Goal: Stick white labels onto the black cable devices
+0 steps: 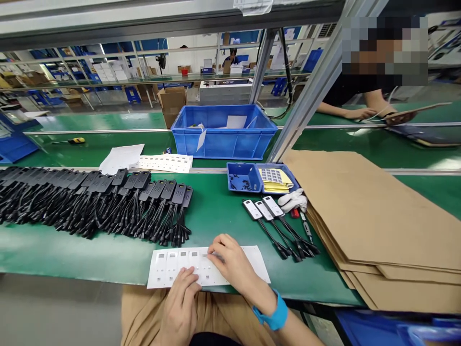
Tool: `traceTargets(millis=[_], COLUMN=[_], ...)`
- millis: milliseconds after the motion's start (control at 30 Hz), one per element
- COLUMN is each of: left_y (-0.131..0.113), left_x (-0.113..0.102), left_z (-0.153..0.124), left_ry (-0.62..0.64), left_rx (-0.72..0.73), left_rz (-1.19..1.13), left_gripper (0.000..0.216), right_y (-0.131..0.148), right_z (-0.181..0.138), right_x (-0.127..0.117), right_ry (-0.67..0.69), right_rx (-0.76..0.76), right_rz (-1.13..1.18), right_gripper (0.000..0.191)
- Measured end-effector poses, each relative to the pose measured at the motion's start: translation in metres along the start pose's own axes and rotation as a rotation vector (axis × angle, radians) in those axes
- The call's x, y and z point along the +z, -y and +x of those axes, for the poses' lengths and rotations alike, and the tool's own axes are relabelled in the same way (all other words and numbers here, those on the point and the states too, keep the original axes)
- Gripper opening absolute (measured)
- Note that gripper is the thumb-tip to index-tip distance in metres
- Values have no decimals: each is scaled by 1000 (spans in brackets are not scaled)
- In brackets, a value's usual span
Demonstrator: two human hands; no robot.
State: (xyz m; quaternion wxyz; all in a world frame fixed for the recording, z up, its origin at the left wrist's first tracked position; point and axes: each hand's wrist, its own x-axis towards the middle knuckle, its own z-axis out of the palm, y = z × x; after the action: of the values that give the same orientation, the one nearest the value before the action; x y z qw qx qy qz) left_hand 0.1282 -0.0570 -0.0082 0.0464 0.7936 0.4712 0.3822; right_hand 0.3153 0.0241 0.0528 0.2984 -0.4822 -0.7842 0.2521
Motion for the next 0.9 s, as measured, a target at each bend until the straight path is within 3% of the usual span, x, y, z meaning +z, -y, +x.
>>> traceTargets(millis=[133,233,333,433,533,600,733,900], left_y=[2,2,7,20,37,45,50,23], left_x=[7,-1,-19,-33,-35,-31,-29,-47], left_z=[-8,11,63,127,176,191,192,171], left_ry=[24,58,16,-19,70,128,58,-130], left_rx=[-50,-54,-48,-169,-309,-363,-396,-410], left_rz=[-36,-32,89,386,600,644,509,-36], left_gripper=[38,38,31,21,37,46,42,44], right_y=[-1,-8,-16,-17,-12,-10,-9,0], right_z=[-6,-14,-23,-30,-34,-37,-41,-39], right_x=[-18,-35,-43,-41,-35,-32,-32,-39], right_ry=[-110,-286,-411,-415,-385,-379,-392,-434], right_rx=[-6,50,121,158,177,188,202,209], right_rz=[318,522,671,743,758,761,790,902], right_gripper=[13,15,14,14,15,17,17,20])
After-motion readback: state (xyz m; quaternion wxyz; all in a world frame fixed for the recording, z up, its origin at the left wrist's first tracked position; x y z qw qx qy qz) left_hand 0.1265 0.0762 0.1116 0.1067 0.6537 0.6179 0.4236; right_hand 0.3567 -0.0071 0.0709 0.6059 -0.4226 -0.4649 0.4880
